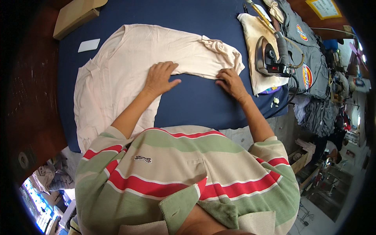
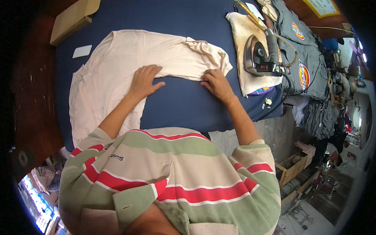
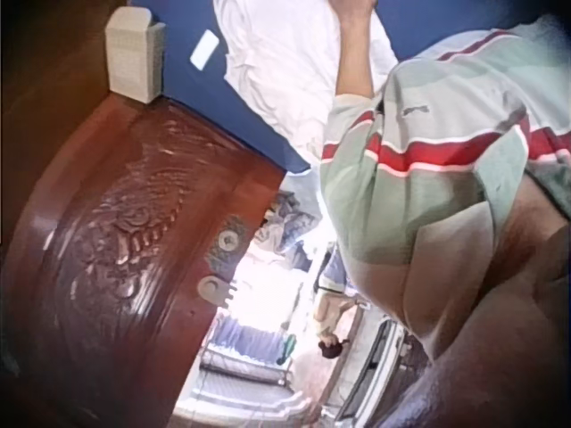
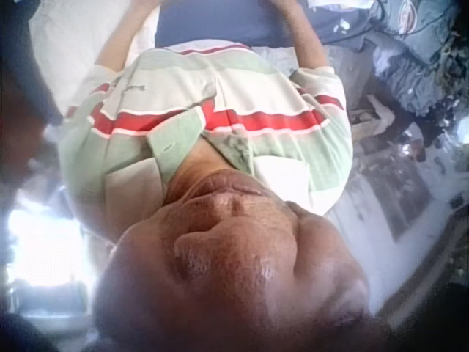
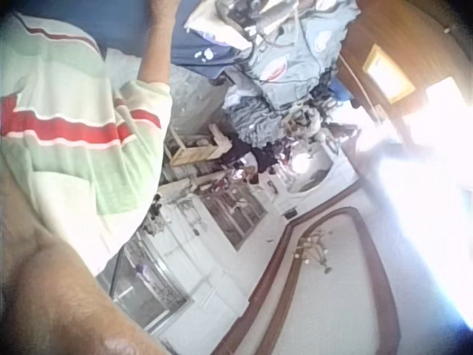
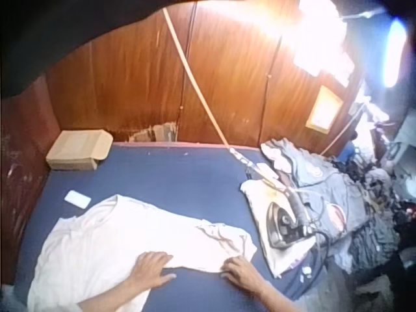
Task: The person irons a shirt on an ironing board, smoothing the fabric by hand and using a steam iron to press the sleeves and collar, and then clips a tag onto the shirt using small shears.
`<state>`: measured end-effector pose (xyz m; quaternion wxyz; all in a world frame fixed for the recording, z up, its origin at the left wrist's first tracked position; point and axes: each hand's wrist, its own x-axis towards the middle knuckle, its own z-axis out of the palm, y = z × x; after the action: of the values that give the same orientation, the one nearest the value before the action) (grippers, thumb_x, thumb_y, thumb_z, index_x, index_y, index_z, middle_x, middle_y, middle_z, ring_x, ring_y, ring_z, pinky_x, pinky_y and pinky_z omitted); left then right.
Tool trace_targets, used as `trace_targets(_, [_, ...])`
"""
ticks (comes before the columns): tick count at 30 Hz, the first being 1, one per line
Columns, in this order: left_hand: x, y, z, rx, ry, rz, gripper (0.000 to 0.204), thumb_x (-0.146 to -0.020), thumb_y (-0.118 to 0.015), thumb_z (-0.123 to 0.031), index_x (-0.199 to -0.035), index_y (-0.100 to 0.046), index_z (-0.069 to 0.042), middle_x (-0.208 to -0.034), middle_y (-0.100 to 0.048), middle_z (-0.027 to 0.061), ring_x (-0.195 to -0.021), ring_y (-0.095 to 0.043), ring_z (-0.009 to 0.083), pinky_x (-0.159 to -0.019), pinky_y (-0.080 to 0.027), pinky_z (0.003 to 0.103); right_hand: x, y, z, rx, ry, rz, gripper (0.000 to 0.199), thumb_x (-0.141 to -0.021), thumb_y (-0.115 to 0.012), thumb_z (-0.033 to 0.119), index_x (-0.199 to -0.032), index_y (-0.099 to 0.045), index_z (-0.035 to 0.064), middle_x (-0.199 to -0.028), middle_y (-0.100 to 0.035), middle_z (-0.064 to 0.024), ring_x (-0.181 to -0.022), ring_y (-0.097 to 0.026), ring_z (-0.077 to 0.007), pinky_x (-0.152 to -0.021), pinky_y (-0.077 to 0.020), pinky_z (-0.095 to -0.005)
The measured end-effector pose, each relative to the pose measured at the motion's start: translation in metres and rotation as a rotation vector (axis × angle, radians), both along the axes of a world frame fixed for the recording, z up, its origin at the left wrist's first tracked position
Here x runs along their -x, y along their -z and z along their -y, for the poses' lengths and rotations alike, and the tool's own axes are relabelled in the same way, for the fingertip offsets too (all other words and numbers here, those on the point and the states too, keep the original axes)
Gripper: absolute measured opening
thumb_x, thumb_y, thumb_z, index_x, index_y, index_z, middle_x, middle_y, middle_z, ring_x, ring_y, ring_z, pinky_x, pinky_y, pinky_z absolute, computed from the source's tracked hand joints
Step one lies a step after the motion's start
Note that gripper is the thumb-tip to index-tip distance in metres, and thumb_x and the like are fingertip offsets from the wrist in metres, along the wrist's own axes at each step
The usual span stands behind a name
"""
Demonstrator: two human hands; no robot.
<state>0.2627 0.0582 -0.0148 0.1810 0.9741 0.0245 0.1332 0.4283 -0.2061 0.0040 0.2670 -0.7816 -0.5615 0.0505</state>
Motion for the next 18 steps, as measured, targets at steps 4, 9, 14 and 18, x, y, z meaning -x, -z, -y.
trace_targets(4, [-0.004,-0.006,-0.015,0.01,0.034,0.008,0.047,-0.074,-0.064,-0.024,-0.116,-0.053,-0.009,-0.108,-0.058,0.0075,-0.098,-0.055,0.0236,-0.081,-0.044,0.035,-0.022,0.008,-0.002,0.035,0.021,0.019,0.01,-0.084,-0.056,0.01,-0.087,-0.05,0.0022,-0.085,-0.054,-0.0149,-0.082,-0.052,-0.0331,-0.074,-0.0419,-0.0397])
trace_targets(9, [-0.013,-0.028,-0.021,-0.012,0.137,-0.21,0.035,-0.072,-0.055,-0.002,-0.107,-0.051,-0.005,-0.093,-0.061,0.0126,-0.087,-0.059,0.0283,-0.072,-0.047,0.04,-0.031,-0.002,-0.005,0.206,0.035,-0.125,0.013,-0.091,-0.049,0.013,-0.088,-0.049,0.0005,-0.084,-0.052,-0.0162,-0.08,-0.051,-0.034,-0.073,-0.0413,-0.0396])
trace_targets(14, [-0.008,-0.04,-0.022,-0.048,0.23,-0.308,0.014,-0.069,-0.057,-0.001,-0.082,-0.054,-0.001,-0.093,-0.062,0.0125,-0.087,-0.06,0.0295,-0.07,-0.049,0.04,-0.02,-0.018,-0.009,0.25,-0.044,-0.061,0.022,-0.088,-0.051,0.019,-0.079,-0.056,0.0005,-0.084,-0.057,-0.0174,-0.082,-0.055,-0.0355,-0.076,-0.0434,-0.0421])
trace_targets(18, [0.005,-0.022,-0.019,-0.132,0.184,-0.049,0.002,-0.071,-0.058,-0.006,-0.073,-0.058,-0.005,-0.091,-0.062,0.0096,-0.085,-0.062,0.0246,-0.066,-0.049,0.038,0.001,-0.046,-0.047,0.411,0.2,-0.05,0.023,-0.087,-0.051,0.02,-0.085,-0.06,0.0001,-0.084,-0.06,-0.0176,-0.085,-0.057,-0.0337,-0.076,-0.0446,-0.0418])
